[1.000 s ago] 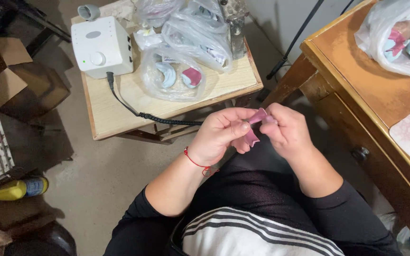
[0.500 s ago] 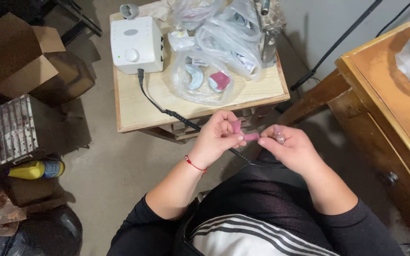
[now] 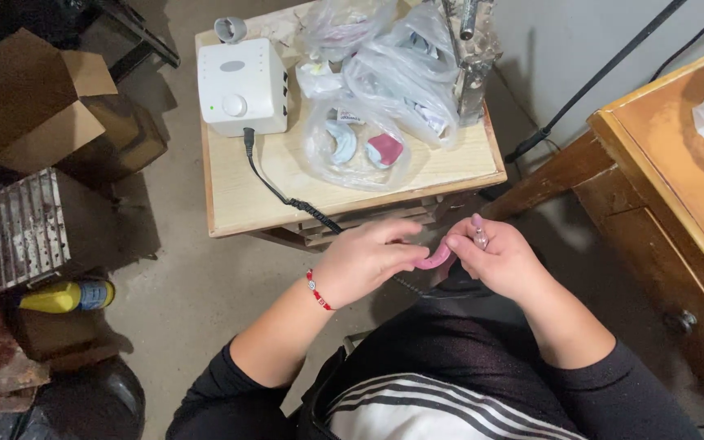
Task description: Refining a small pink dental mold using a handheld rotary tool
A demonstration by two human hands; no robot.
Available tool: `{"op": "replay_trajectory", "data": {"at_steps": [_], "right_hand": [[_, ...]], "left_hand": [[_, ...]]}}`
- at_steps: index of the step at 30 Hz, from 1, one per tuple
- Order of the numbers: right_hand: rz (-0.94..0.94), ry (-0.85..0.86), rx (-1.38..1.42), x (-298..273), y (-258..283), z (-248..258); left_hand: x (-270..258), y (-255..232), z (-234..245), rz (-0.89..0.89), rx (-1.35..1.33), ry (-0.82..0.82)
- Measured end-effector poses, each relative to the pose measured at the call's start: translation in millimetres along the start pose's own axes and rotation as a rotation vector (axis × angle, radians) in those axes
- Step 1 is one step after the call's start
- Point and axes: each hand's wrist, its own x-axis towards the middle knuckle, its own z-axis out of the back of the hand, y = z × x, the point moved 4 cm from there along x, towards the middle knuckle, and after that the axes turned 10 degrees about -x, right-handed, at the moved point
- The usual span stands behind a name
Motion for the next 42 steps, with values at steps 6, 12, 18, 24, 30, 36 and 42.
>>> {"op": "replay_trajectory", "data": {"at_steps": [6,12,18,24,30,36,42], "right_hand": [[0.013,-0.056,-0.002,2.3,38.1,-7.3],[0.015,-0.138,0.062,3.8,12.7,5.4],[-0.013,-0.177,-0.025,0.0,9.7,13.7],[-0.026,-0.162,0.026,2.3,-5.6,15.0],[-0.021,-0.166,0.037,-0.6,6.8,11.6],[-0.013,-0.159,0.038,-0.9,-8.4,16.6],[-0.019,-0.177,0.09,-1.1,-10.8,23.8]], "left_hand": [[16.6,6.0,19.0,-0.013,0.16,0.053],[22.1,135.9,71.7,0.263,0.734,-0.349],[24.7,176.6,55.6,0.419,0.88,-0.313],[22.9,137.6,67.7,0.382,0.822,-0.393],[26.6,145.4,50.9,0.311,0.857,-0.397],[19.2,171.1,53.6,0.33,0.794,-0.234],[21.9,121.4,66.9,0.083,0.91,-0.488]]}}
